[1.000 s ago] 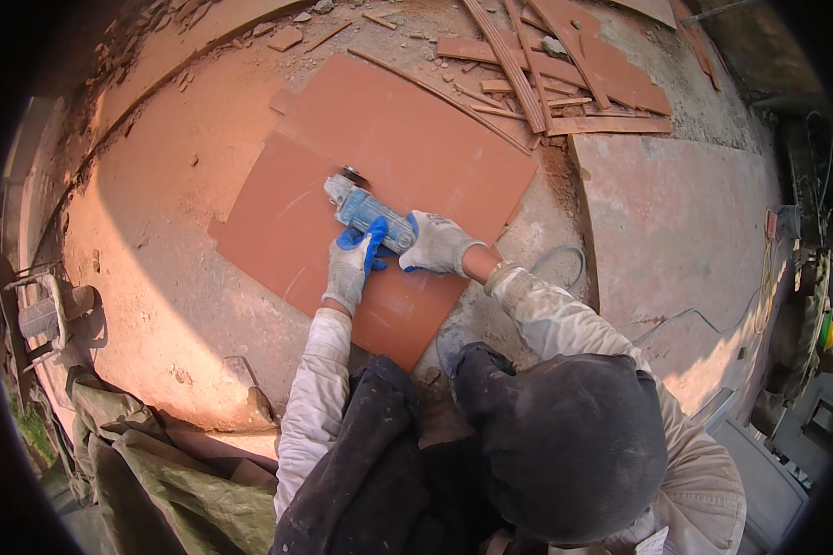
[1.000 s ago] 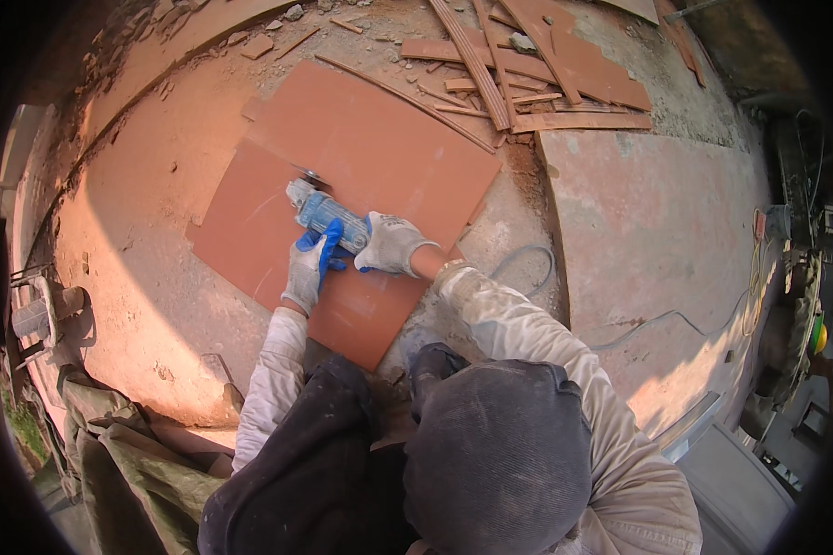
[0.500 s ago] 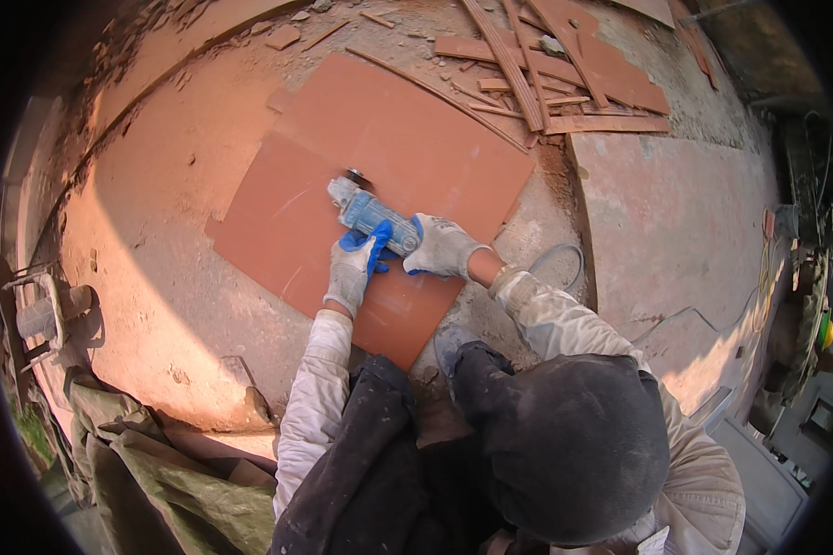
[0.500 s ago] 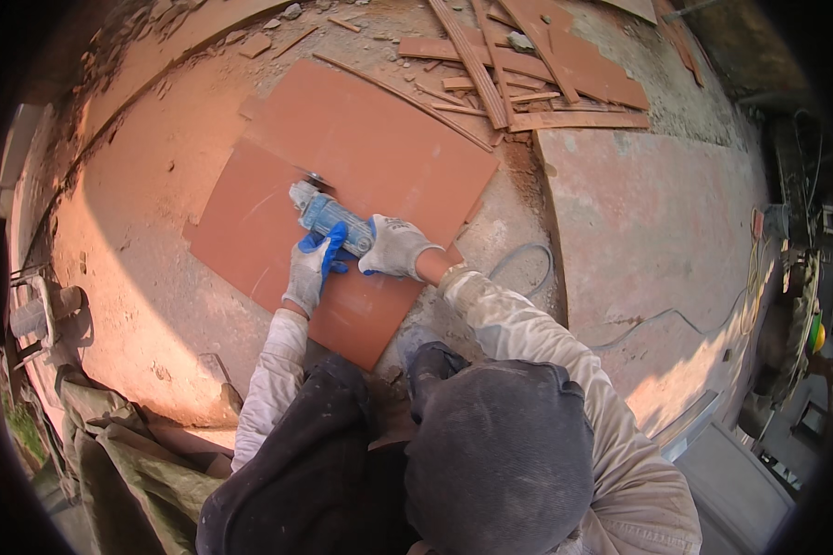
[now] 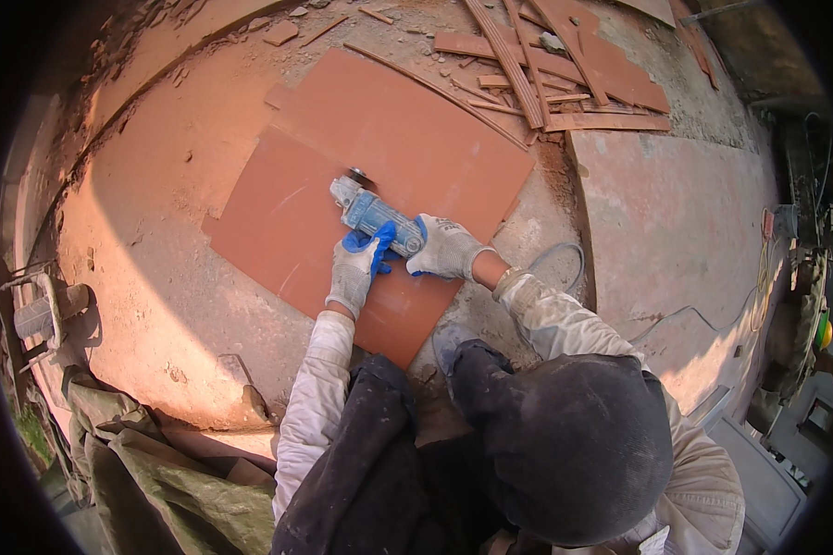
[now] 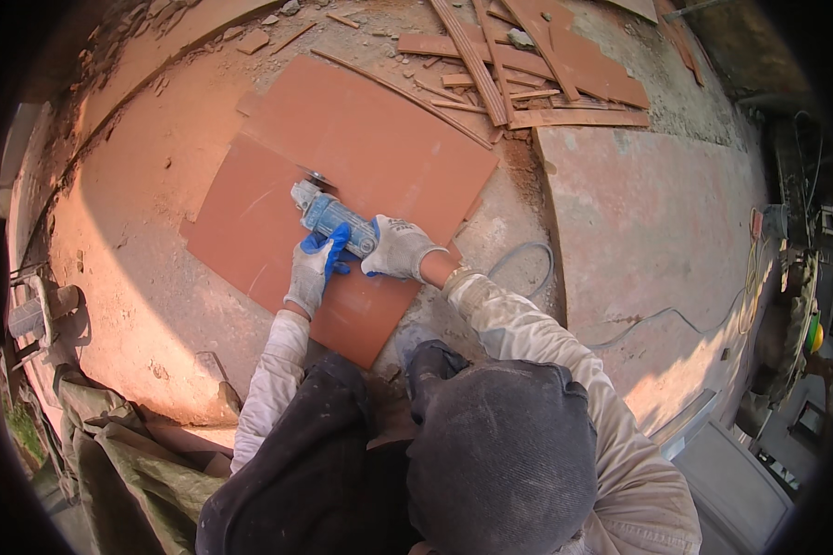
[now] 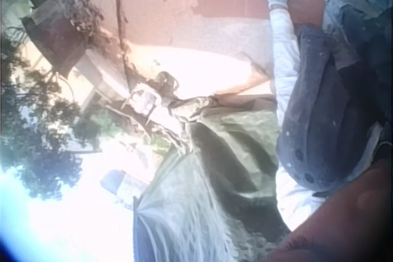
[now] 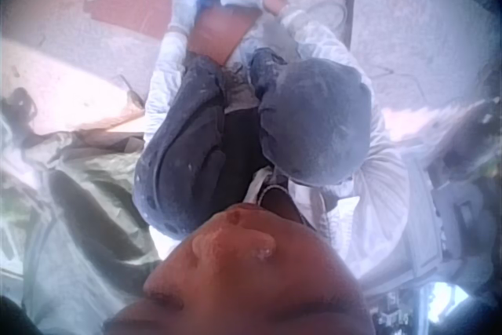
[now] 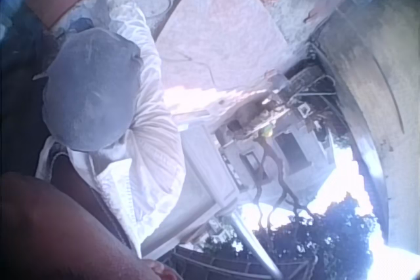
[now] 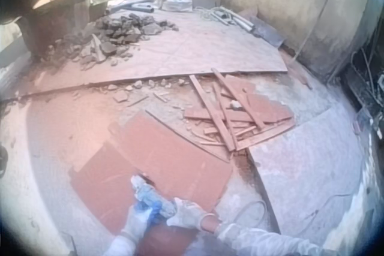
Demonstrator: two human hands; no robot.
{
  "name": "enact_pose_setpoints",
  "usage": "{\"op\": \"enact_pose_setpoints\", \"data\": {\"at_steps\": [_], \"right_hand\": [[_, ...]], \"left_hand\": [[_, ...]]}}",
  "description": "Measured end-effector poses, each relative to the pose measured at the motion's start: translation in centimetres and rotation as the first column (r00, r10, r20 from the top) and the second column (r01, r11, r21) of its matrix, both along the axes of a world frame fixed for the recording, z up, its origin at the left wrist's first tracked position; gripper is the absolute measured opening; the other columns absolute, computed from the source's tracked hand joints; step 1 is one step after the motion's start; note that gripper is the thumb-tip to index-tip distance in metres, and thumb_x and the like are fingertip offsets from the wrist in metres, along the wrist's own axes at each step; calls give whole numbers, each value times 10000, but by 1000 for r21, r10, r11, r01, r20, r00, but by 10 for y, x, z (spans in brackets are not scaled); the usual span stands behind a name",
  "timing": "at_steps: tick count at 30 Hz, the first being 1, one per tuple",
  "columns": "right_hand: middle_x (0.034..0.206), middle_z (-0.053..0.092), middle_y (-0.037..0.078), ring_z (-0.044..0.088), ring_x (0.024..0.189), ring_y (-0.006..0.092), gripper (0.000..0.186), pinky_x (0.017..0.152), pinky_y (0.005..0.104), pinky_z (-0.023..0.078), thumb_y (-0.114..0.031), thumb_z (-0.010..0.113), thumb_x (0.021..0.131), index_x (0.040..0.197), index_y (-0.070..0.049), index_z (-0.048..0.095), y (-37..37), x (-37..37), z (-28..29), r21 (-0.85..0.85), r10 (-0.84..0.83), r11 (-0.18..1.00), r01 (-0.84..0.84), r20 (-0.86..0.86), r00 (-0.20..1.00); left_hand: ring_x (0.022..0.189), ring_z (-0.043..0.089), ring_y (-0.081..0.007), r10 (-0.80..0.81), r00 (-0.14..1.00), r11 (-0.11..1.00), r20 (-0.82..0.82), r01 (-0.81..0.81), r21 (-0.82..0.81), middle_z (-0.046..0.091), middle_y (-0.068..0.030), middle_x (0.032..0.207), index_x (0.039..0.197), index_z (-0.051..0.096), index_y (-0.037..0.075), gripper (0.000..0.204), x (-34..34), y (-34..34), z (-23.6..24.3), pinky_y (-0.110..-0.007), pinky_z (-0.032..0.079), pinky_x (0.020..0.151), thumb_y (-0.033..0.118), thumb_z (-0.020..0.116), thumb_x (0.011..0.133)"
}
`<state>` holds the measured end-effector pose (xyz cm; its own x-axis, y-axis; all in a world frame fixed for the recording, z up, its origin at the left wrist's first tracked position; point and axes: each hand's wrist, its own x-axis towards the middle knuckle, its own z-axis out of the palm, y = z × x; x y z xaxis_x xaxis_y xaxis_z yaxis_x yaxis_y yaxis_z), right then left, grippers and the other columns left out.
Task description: The person uses an angle grinder to cut a large terracotta tile into several smaller rectangular pieces. They reposition the tile and the grinder multiple times to complete the cuts, then separate the pieces.
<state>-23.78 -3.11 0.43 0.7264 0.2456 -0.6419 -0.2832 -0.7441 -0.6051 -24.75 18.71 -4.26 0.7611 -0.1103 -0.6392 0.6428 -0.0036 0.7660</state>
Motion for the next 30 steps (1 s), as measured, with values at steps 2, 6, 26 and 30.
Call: {"op": "enact_pose_setpoints", "data": {"at_steps": [2,6,26,30], "right_hand": [[1147,787,288,784,1088,415,697,940,477,601,-388,839,746,1279,25,663,-1,-1,-1,-6,3,1000,-3,3,1000],[1199,775,303,764,1155,427,711,986,479,586,-397,838,748,1283,36,658,-3,-5,-3,-18,22,1000,-21,55,998],[1302,745,311,719,1274,434,802,1079,469,557,-416,860,745,1351,56,629,-16,-15,-2,-15,56,998,-56,40,998],[1299,746,312,721,1270,436,812,1072,469,559,-416,863,739,1355,57,629,-18,-19,-5,-27,50,998,-48,40,998]], "left_hand": [[936,809,-181,-6,1000,1000,3,6,2,822,-82,1141,1315,764,-6,447,-1,-1,1,-306,633,672,346,843,1052],[936,807,-179,7,1000,999,26,-6,-44,822,-82,1142,1315,764,-6,432,-5,-4,5,-304,632,678,334,836,1058],[911,823,-222,16,1000,992,-25,-19,-124,822,-123,1151,1335,720,-31,434,-12,-11,-3,-329,674,698,274,843,1052],[936,827,-228,-2,1000,995,-18,0,-99,819,-131,1170,1341,715,-34,444,-15,-12,0,-335,676,712,280,841,1053]]}}
